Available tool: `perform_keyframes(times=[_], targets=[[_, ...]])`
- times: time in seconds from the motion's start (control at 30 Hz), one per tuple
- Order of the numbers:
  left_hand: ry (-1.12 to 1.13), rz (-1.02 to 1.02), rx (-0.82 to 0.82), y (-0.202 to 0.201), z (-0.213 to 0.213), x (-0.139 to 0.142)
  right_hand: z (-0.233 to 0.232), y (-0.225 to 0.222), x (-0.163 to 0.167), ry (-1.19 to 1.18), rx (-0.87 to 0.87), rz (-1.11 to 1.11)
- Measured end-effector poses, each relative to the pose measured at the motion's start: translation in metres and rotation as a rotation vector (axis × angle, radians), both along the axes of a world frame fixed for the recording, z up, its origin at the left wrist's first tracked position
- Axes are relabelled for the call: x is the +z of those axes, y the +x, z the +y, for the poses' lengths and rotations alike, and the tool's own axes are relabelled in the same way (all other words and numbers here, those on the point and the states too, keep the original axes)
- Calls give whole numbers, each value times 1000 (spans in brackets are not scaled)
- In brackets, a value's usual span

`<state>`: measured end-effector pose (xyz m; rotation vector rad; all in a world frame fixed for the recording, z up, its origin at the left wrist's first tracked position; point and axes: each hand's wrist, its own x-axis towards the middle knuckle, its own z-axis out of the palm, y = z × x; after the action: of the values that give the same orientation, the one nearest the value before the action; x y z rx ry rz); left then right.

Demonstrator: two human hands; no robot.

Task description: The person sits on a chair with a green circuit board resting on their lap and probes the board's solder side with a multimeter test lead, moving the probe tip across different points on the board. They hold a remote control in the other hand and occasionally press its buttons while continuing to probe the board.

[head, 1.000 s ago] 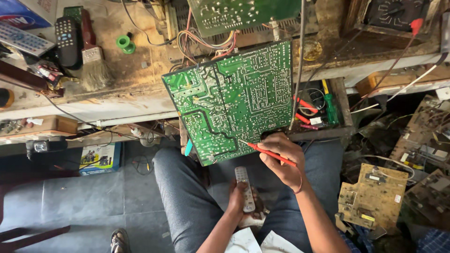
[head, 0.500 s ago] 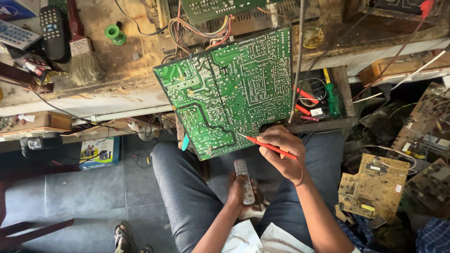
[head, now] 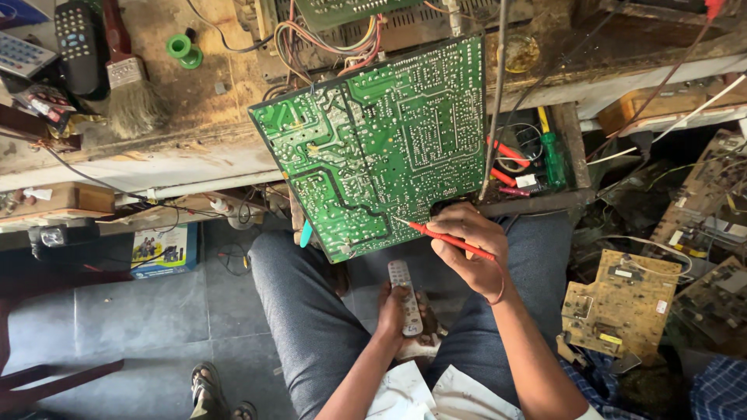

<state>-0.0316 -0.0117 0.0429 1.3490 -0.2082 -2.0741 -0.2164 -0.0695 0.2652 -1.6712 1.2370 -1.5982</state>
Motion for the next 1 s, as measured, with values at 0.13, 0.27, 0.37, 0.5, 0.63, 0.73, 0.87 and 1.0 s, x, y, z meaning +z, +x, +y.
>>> perform_keyframes(times=[0.13,0.27,0.37,0.5,0.63,0.73,0.87,1.0], targets=[[-6,-7,1,0,0,1,-1,-1,-2,2,16,-26],[-7,24,9,0,1,-2,-1,-1,-3,-16,22,-35],[-25,16,10,0,1,-5,-2,-1,-4,-23,14,-19],[2,32,21,-2,1,-5,-3,-1,-4,-37,17,-34],[30,-17,-15,-1,-2,-2,-3,-1,-4,-39,8,-16],[21,-37,-31,-1,-3,0,-3,-2,-4,-28,7,-10],[9,-15,-15,-1,-1,-3,-3,-2,-5,-12,17,-35],[-1,-10,-17,-1,0,-10,-2,-3,-6,1,0,-8]])
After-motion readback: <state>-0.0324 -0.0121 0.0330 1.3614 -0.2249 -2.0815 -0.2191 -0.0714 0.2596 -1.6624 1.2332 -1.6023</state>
